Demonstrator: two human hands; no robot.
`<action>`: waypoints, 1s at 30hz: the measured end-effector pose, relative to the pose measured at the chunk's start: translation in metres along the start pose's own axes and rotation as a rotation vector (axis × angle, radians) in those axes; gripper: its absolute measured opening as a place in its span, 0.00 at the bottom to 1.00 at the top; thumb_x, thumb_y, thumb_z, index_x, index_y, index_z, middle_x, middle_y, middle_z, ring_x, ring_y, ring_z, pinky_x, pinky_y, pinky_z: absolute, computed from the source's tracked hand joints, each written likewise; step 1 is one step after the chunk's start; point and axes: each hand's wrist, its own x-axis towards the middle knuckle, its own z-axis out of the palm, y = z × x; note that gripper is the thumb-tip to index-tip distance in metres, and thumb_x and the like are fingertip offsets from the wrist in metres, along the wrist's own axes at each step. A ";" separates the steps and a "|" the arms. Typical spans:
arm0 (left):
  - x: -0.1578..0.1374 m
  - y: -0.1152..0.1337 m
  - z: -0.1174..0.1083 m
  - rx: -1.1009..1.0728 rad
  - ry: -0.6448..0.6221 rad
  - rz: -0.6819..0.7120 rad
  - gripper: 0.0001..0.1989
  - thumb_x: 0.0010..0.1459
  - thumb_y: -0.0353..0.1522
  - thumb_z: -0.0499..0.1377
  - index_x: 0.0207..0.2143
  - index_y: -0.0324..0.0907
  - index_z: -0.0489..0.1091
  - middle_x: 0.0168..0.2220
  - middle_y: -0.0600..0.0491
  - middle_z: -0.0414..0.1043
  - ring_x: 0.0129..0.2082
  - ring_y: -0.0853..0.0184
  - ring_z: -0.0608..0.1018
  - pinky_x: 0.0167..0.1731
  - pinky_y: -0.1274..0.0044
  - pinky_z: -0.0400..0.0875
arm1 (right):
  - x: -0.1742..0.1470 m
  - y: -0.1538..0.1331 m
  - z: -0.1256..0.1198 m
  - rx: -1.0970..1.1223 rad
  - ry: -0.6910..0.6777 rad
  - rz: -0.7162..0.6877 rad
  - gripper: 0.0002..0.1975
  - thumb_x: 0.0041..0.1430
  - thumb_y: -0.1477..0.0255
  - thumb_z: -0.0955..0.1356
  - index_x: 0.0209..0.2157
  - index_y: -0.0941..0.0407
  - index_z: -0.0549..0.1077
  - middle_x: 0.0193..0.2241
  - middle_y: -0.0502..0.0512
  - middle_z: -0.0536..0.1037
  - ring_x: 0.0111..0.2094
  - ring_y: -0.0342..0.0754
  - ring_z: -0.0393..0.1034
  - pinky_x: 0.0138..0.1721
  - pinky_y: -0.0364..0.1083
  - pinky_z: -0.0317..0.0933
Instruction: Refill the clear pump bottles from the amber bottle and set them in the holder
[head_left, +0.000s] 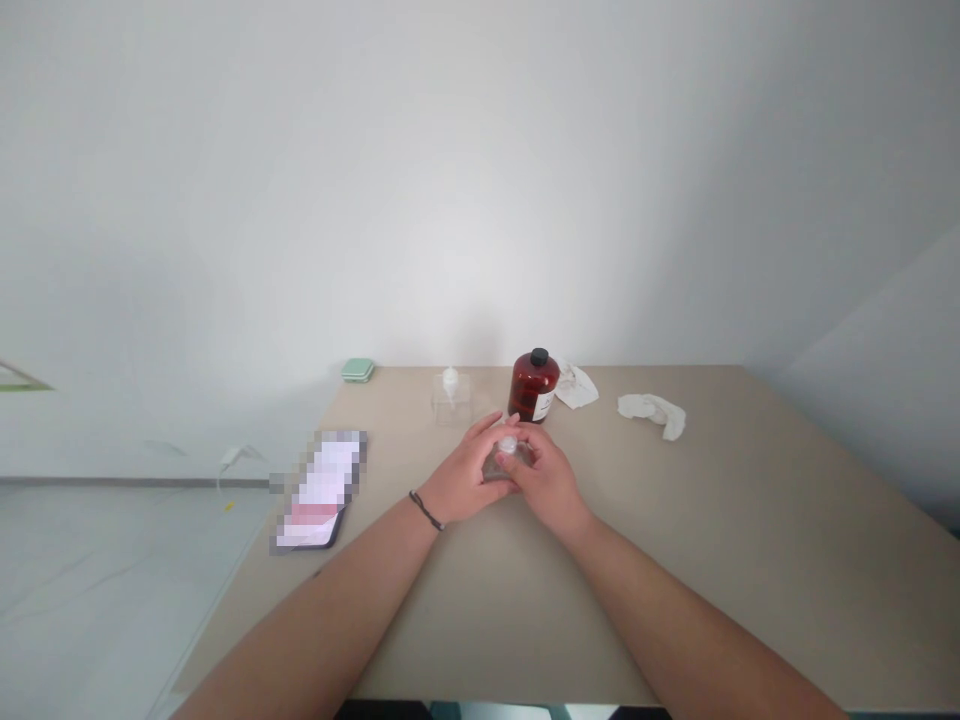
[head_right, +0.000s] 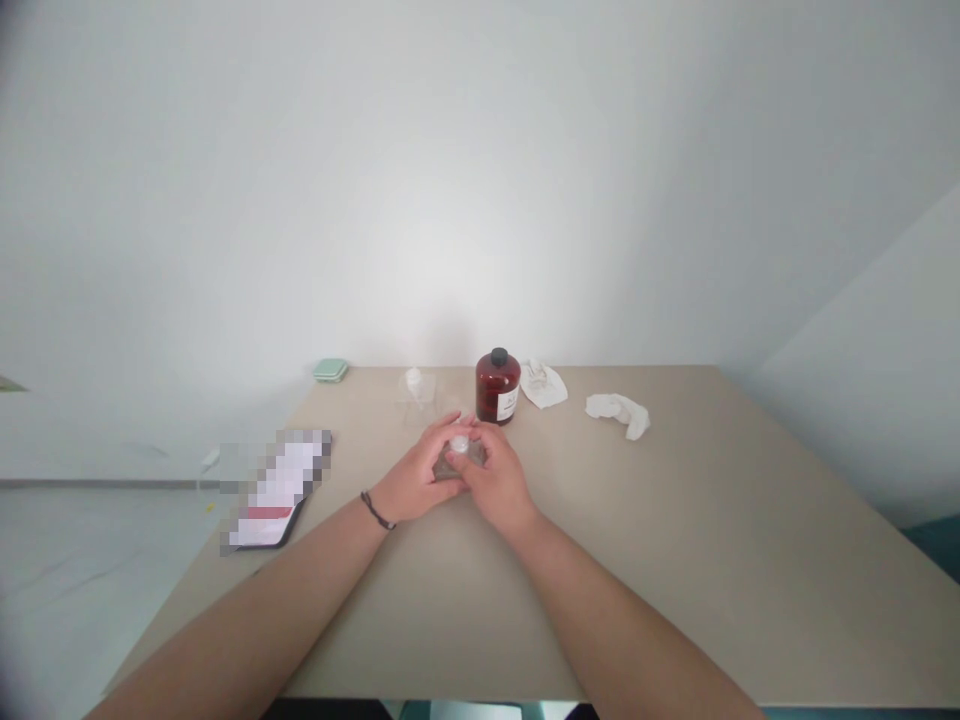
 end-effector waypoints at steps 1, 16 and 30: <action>0.000 0.000 0.000 0.002 -0.005 -0.005 0.35 0.54 0.33 0.68 0.63 0.48 0.60 0.66 0.43 0.60 0.70 0.51 0.55 0.67 0.55 0.56 | 0.000 0.000 0.000 -0.003 -0.002 0.001 0.11 0.54 0.66 0.70 0.39 0.52 0.73 0.46 0.56 0.76 0.51 0.54 0.70 0.56 0.56 0.61; 0.001 -0.002 -0.006 0.019 -0.059 0.001 0.38 0.52 0.32 0.69 0.63 0.47 0.59 0.67 0.41 0.59 0.71 0.50 0.55 0.67 0.54 0.55 | 0.003 -0.005 -0.007 -0.064 -0.094 -0.063 0.13 0.56 0.67 0.69 0.44 0.52 0.77 0.49 0.57 0.76 0.52 0.54 0.70 0.56 0.55 0.62; 0.002 -0.005 -0.009 0.058 -0.068 0.106 0.40 0.53 0.34 0.69 0.65 0.48 0.56 0.66 0.41 0.60 0.65 0.51 0.65 0.64 0.56 0.61 | 0.010 0.015 -0.017 0.071 -0.235 -0.106 0.19 0.58 0.56 0.70 0.46 0.51 0.77 0.50 0.59 0.73 0.56 0.56 0.67 0.60 0.57 0.57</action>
